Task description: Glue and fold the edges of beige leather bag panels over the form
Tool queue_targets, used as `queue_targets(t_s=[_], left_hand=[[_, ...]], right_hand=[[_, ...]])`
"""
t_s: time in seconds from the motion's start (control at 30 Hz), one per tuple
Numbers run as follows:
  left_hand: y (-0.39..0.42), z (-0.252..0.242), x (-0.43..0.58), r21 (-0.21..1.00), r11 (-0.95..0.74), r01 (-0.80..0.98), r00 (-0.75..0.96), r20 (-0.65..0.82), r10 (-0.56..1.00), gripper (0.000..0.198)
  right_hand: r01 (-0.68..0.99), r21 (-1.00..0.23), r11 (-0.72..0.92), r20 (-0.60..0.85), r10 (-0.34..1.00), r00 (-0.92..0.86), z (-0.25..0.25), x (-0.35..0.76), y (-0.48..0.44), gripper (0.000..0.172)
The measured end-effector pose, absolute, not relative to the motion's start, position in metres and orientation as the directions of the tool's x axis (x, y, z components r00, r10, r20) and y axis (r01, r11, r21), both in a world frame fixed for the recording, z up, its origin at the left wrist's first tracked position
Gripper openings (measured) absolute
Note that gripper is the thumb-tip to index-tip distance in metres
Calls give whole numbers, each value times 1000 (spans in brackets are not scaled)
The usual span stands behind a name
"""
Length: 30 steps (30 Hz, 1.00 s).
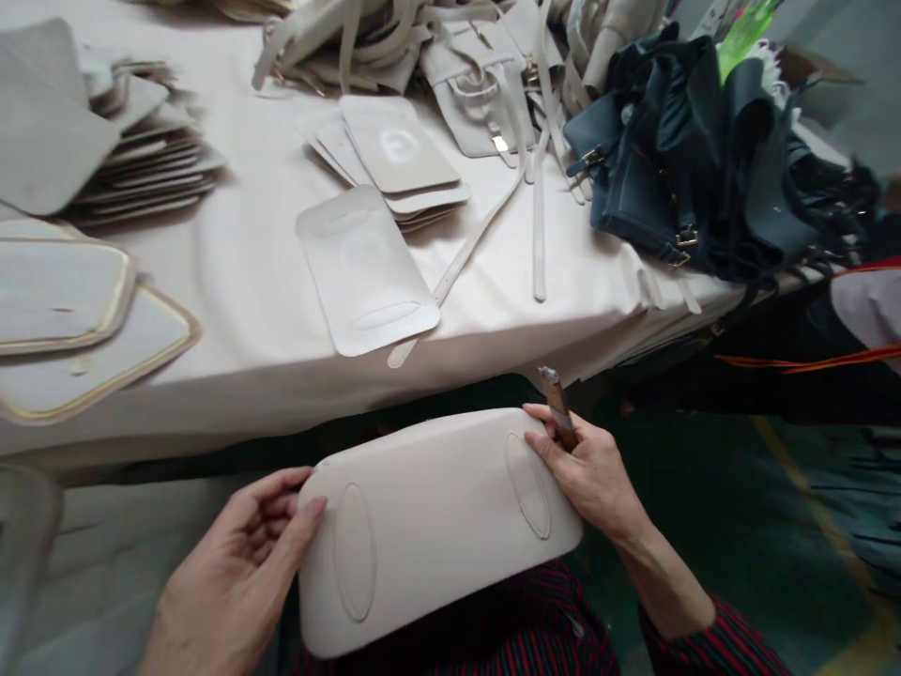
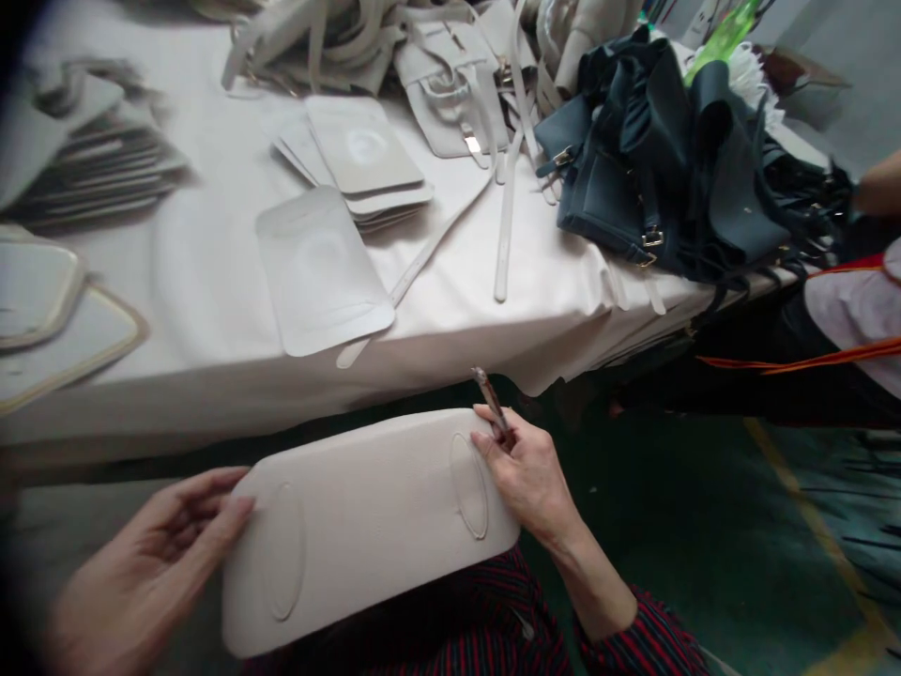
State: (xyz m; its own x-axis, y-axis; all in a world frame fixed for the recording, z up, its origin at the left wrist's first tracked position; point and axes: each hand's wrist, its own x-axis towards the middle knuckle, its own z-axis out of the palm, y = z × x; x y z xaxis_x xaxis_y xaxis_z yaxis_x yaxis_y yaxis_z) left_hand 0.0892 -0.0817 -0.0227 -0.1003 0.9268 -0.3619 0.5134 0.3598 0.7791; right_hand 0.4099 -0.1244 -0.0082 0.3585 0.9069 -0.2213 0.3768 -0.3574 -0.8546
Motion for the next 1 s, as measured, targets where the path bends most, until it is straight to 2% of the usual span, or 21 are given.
queue_targets(t_s=[0.3, 0.4, 0.53, 0.8, 1.0], left_hand=[[-77, -20, 97, 850, 441, 288, -155, -413, 897, 47], [-76, -18, 97, 835, 419, 358, -171, -383, 908, 43], [-72, -12, 99, 804, 366, 468, -163, -328, 930, 35], [-71, -11, 99, 812, 404, 421, -203, -350, 914, 30], [-74, -14, 98, 769, 408, 492, -222, -342, 913, 32]], right_hand=[[289, -784, -550, -352, 776, 522, -18, 417, -123, 53], [264, -774, -576, -375, 752, 542, -19, 417, -123, 55], [341, -769, -541, -306, 779, 547, -19, 415, -122, 51], [337, -800, -496, -279, 805, 523, -25, 417, -122, 43], [253, -853, -456, -280, 811, 514, -24, 412, -119, 34]])
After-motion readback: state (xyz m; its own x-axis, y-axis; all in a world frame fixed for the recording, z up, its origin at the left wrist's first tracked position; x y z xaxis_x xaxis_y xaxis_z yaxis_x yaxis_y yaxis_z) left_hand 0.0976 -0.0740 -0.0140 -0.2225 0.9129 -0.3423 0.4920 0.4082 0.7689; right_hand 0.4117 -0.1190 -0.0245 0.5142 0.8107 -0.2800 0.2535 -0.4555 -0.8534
